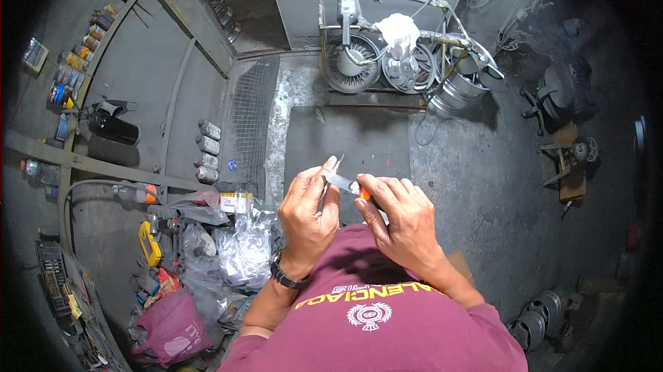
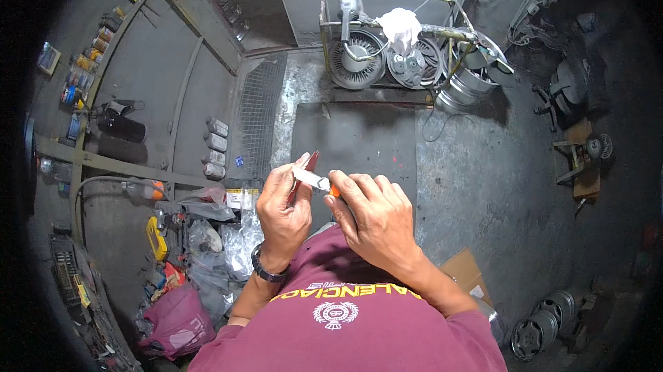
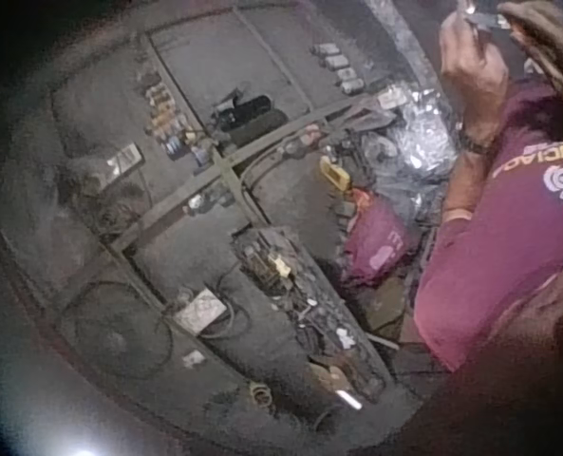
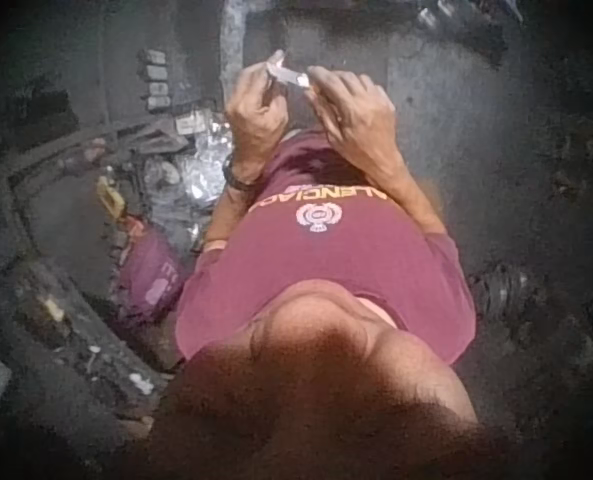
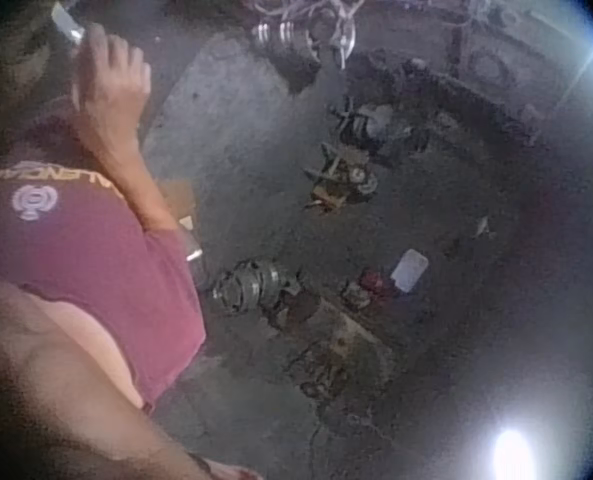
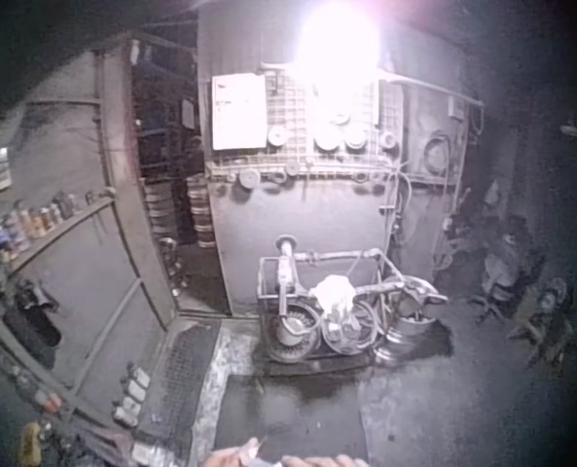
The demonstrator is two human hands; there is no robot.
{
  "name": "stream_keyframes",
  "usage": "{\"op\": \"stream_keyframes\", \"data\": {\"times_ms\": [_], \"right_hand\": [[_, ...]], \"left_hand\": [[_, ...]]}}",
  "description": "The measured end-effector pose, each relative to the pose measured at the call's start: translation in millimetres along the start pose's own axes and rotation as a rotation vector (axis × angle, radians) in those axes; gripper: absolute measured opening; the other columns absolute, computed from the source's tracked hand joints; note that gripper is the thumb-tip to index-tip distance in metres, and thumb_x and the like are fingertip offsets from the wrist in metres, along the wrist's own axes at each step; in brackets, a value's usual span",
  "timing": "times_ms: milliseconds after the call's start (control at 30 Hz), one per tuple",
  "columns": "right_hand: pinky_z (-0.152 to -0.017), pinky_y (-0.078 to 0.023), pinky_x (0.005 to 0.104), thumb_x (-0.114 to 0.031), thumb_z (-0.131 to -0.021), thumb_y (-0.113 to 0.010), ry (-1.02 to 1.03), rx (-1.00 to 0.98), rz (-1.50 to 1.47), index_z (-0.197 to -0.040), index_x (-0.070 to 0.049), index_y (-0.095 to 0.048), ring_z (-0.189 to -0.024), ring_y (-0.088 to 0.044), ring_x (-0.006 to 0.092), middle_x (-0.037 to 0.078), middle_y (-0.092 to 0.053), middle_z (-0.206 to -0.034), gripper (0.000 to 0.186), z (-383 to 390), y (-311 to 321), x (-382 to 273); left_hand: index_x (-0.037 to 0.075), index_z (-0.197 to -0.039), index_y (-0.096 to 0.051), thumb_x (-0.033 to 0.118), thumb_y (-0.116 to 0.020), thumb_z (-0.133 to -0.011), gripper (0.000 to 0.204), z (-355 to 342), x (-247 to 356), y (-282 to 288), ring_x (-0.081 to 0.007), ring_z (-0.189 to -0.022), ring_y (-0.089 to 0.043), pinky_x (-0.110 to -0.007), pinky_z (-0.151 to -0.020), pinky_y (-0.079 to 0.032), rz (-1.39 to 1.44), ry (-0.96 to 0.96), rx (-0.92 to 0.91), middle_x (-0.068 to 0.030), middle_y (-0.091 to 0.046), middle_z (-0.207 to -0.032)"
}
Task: The person uses a utility knife to trim the edges of a small red circular component and a dark circular part in a workshop.
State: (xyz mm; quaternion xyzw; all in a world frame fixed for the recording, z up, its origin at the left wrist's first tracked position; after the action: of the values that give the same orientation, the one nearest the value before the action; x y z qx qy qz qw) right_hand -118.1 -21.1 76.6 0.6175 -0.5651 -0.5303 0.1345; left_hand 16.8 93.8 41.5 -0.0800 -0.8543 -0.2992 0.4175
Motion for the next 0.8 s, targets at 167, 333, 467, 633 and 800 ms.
{"op": "stream_keyframes", "data": {"times_ms": [167,333,467,633,800], "right_hand": [[-0.075,-0.050,0.0406,-0.028,-0.100,-0.076,-0.001,0.007,0.007,-0.131,-0.012,-0.071,-0.087,-0.066,0.0263,0.005,-0.074,-0.107,0.035,0,1,0],[-0.075,-0.051,0.0411,-0.028,-0.100,-0.076,-0.019,0.013,0.013,-0.131,-0.012,-0.071,-0.086,-0.066,0.0259,0.005,-0.073,-0.106,0.036,-3,-3,4],[-0.074,-0.050,0.0409,-0.029,-0.100,-0.076,-0.011,0.021,-0.008,-0.131,-0.013,-0.071,-0.086,-0.066,0.0251,0.004,-0.073,-0.105,0.036,-1,-1,3],[-0.075,-0.050,0.0405,-0.029,-0.100,-0.076,-0.015,-0.016,0.013,-0.132,-0.013,-0.070,-0.087,-0.066,0.0244,0.004,-0.072,-0.106,0.037,3,6,-1],[-0.074,-0.050,0.0400,-0.029,-0.100,-0.075,-0.006,0.007,0.023,-0.132,-0.013,-0.070,-0.087,-0.066,0.0242,0.003,-0.072,-0.105,0.036,2,4,1]], "left_hand": [[0.005,-0.133,-0.076,-0.004,-0.074,-0.091,0.043,-1,2,-1,-0.0341,-0.101,-0.075,-0.043,-0.087,-0.060,-0.002,0.014,-0.007,-0.0148,-0.076,-0.115],[-0.003,-0.132,-0.075,-0.006,-0.071,-0.098,0.034,1,6,-5,-0.0257,-0.103,-0.076,-0.035,-0.083,-0.061,-0.031,0.022,-0.075,-0.0163,-0.074,-0.119],[0.001,-0.133,-0.075,-0.005,-0.072,-0.096,0.038,-1,3,-6,-0.0301,-0.102,-0.075,-0.039,-0.085,-0.060,-0.032,-0.021,-0.022,-0.0159,-0.074,-0.116],[0.004,-0.133,-0.076,-0.004,-0.073,-0.091,0.042,-2,2,-5,-0.0338,-0.099,-0.074,-0.043,-0.086,-0.059,0.009,0.003,0.011,-0.0150,-0.075,-0.112],[0.004,-0.132,-0.077,-0.003,-0.076,-0.090,0.043,1,4,-7,-0.0333,-0.100,-0.074,-0.042,-0.086,-0.059,-0.030,-0.034,0.000,-0.0136,-0.075,-0.115]]}}
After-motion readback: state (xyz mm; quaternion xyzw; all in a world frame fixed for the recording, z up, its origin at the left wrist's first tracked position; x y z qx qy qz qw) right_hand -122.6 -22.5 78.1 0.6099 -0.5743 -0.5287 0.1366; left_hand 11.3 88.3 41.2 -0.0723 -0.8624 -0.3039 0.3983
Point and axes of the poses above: each hand's wrist, its own z-axis away from the middle knuckle, its own y-axis out of the back of the hand, x = y × z, the point moved 4 cm from there along -z, towards the middle knuckle
